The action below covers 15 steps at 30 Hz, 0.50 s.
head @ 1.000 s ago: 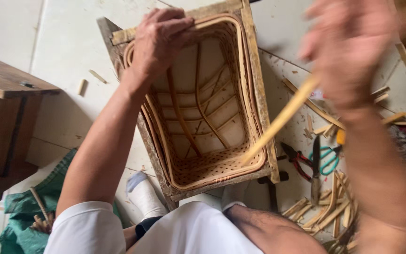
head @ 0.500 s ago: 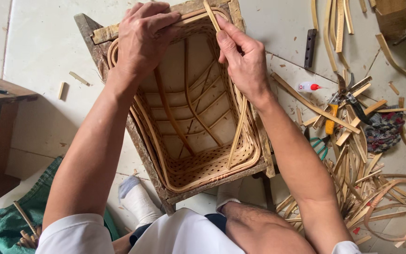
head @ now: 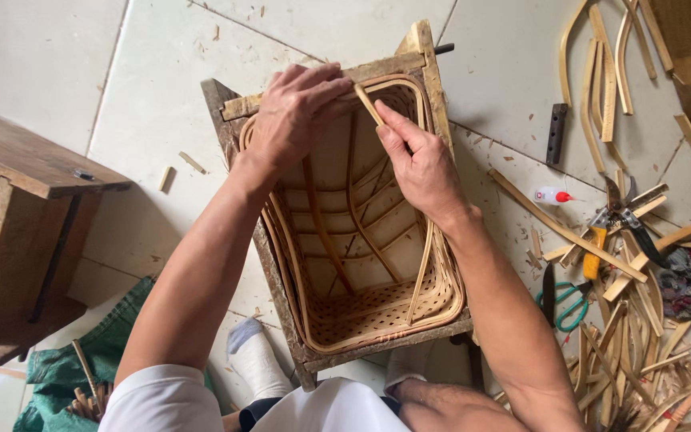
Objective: The person sits on the floor assembling a bamboo basket in a wooden jig. They squeeze glue from a bottle along the basket rim, fit curved bamboo strips into the rim, tap strips into place with a hammer, and trim or press strips using a knife and pliers.
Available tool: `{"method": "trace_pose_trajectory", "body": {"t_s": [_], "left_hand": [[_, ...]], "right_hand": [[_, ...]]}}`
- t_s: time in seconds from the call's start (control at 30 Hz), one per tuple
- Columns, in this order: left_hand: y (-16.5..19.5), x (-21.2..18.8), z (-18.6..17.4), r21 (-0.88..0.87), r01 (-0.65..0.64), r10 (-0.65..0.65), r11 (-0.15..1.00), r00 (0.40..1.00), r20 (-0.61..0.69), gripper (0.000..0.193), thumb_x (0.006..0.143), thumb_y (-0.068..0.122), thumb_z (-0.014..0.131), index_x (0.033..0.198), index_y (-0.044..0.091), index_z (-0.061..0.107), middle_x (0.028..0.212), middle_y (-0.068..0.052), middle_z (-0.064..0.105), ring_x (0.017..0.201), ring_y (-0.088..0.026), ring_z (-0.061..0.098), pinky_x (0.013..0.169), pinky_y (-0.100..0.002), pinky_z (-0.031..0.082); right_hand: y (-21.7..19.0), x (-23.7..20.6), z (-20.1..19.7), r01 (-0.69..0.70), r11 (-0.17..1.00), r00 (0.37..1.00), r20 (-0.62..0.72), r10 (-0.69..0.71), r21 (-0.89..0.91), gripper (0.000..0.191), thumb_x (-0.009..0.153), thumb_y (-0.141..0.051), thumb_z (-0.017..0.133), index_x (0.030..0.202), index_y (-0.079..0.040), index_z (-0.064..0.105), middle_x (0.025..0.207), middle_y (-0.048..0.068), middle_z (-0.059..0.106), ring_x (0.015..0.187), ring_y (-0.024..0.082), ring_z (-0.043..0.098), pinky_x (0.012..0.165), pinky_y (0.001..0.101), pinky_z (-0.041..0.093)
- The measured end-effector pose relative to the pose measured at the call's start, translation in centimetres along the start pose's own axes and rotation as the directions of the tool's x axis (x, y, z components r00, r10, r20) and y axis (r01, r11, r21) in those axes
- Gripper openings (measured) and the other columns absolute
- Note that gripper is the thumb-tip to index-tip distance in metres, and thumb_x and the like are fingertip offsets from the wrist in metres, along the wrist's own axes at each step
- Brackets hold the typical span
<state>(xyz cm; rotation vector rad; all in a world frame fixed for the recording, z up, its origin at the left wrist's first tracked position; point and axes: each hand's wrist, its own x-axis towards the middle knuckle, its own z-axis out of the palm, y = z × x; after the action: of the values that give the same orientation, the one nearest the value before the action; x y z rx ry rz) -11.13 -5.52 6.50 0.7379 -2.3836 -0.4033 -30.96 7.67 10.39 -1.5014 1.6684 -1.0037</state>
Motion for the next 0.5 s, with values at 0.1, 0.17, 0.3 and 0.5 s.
{"method": "trace_pose_trajectory", "body": {"t_s": [0.1,0.17,0.3,0.5], "left_hand": [[0.3,0.0,-0.3,0.039,0.021,-0.023,0.999,0.999,0.046,0.039,0.1,0.026,0.076,0.137,0.014,0.071,0.131,-0.008,0.072,0.103,-0.024,0.064,0.093,-0.04,0.053],[0.2,-0.1,-0.3,0.095,0.006,-0.015,0.995,0.995,0.097,0.045,0.103,0.026,0.073,0.146,0.021,0.063,0.135,-0.006,0.07,0.104,-0.024,0.064,0.091,-0.04,0.052],[-0.3,-0.2,0.0,0.236,-0.112,0.058,0.965,0.973,0.224,0.059,0.1,0.021,0.068,0.157,0.025,0.05,0.147,-0.009,0.063,0.102,-0.026,0.063,0.091,-0.04,0.051],[-0.9,-0.5,0.3,0.183,-0.249,0.204,0.951,0.951,0.234,0.057,0.106,0.009,0.061,0.161,0.015,0.045,0.16,-0.005,0.054,0.147,-0.025,0.052,0.117,-0.04,0.044]], "right_hand": [[-0.5,0.3,0.0,-0.034,0.999,0.998,0.05,0.035,-0.01,0.039,0.109,-0.026,0.057,0.142,-0.006,0.06,0.127,0.018,0.073,0.114,0.026,0.073,0.095,0.0345,0.058],[-0.5,0.4,-0.2,-0.053,0.999,0.996,0.073,0.053,-0.012,0.04,0.108,-0.028,0.057,0.141,-0.006,0.061,0.128,0.018,0.072,0.116,0.026,0.073,0.096,0.0349,0.058],[-0.1,0.3,-0.4,-0.069,0.998,0.991,0.112,0.069,-0.007,0.042,0.108,-0.028,0.056,0.142,-0.005,0.059,0.133,0.018,0.07,0.122,0.027,0.07,0.101,0.0359,0.055],[0.9,0.1,-0.4,-0.025,1.0,0.981,0.192,0.021,0.015,0.044,0.11,-0.026,0.052,0.146,0.0,0.054,0.143,0.021,0.062,0.132,0.034,0.061,0.111,0.0403,0.05]]}}
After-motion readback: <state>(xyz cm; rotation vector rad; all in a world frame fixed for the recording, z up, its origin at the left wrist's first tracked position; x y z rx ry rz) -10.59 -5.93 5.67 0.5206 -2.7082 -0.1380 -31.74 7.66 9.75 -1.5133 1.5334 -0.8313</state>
